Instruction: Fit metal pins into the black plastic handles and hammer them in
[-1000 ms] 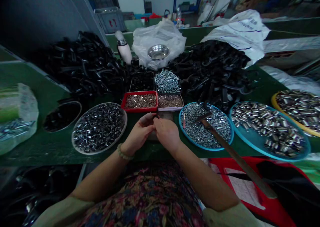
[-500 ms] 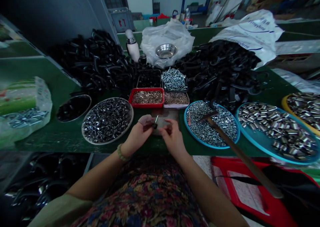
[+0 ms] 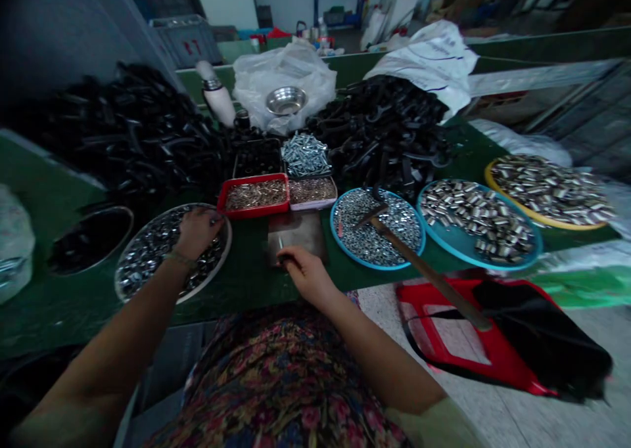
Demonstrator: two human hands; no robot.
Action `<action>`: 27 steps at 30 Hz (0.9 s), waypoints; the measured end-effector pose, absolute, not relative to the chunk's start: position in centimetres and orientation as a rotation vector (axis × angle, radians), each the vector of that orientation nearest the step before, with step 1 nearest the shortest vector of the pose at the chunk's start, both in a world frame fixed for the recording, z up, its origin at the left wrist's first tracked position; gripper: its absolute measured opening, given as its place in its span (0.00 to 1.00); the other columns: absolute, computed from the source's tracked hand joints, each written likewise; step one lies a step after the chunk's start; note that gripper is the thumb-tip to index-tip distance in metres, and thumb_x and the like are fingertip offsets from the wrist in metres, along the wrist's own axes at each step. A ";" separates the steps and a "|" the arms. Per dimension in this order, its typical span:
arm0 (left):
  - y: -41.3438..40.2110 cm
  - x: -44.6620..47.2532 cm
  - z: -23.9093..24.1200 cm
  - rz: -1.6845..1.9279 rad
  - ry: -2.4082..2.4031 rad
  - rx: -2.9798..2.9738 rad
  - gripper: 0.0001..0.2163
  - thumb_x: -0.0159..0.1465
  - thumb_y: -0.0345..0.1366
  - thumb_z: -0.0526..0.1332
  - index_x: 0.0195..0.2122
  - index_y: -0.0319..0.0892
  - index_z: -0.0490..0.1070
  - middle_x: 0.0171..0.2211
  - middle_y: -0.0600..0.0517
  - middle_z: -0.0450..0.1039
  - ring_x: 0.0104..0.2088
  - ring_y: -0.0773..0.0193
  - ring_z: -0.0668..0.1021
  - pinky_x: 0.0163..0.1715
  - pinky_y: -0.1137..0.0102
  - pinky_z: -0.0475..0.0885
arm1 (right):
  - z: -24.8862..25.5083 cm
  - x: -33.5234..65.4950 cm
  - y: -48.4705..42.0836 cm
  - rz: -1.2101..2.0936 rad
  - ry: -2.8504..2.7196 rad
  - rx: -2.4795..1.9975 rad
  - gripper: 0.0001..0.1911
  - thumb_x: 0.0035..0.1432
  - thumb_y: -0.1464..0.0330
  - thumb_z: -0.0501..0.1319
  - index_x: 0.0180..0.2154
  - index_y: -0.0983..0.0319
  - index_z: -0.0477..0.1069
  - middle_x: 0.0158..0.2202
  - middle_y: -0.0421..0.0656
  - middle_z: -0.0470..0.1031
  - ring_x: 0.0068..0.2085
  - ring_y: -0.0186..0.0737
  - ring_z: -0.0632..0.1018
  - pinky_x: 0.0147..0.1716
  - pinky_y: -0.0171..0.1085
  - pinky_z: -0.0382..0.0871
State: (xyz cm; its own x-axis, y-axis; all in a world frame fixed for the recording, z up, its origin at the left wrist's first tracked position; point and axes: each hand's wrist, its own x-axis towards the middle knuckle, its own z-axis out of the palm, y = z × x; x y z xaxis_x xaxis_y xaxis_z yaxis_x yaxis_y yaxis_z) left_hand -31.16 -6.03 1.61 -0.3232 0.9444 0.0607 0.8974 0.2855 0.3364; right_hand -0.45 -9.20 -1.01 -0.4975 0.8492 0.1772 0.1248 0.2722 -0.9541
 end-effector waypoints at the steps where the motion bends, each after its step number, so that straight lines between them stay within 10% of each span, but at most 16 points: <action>1: -6.5 -30.6 1.9 0.605 2.296 1.673 0.09 0.59 0.36 0.59 0.36 0.39 0.76 0.45 0.42 0.74 0.51 0.47 0.70 0.52 0.55 0.65 | -0.7 -0.1 -9.3 1.208 -1.928 -0.835 0.11 0.62 0.71 0.53 0.45 0.60 0.70 0.40 0.44 0.76 0.42 0.37 0.78 0.45 0.38 0.71; 12: -8.7 -14.6 3.4 0.870 1.109 0.845 0.28 0.48 0.31 0.72 0.47 0.44 0.62 0.32 0.55 0.76 0.31 0.70 0.78 0.36 0.75 0.72 | -0.5 4.7 -8.7 0.841 -2.197 -0.720 0.24 0.63 0.76 0.50 0.60 0.60 0.60 0.54 0.48 0.72 0.54 0.39 0.73 0.54 0.41 0.68; 27: 1.1 -2.2 -0.2 0.330 0.999 2.261 0.08 0.60 0.26 0.58 0.37 0.44 0.72 0.34 0.48 0.75 0.43 0.55 0.77 0.51 0.60 0.66 | -2.8 15.9 -10.6 1.008 -1.183 -1.163 0.12 0.62 0.63 0.57 0.47 0.57 0.67 0.40 0.43 0.76 0.38 0.38 0.80 0.42 0.42 0.75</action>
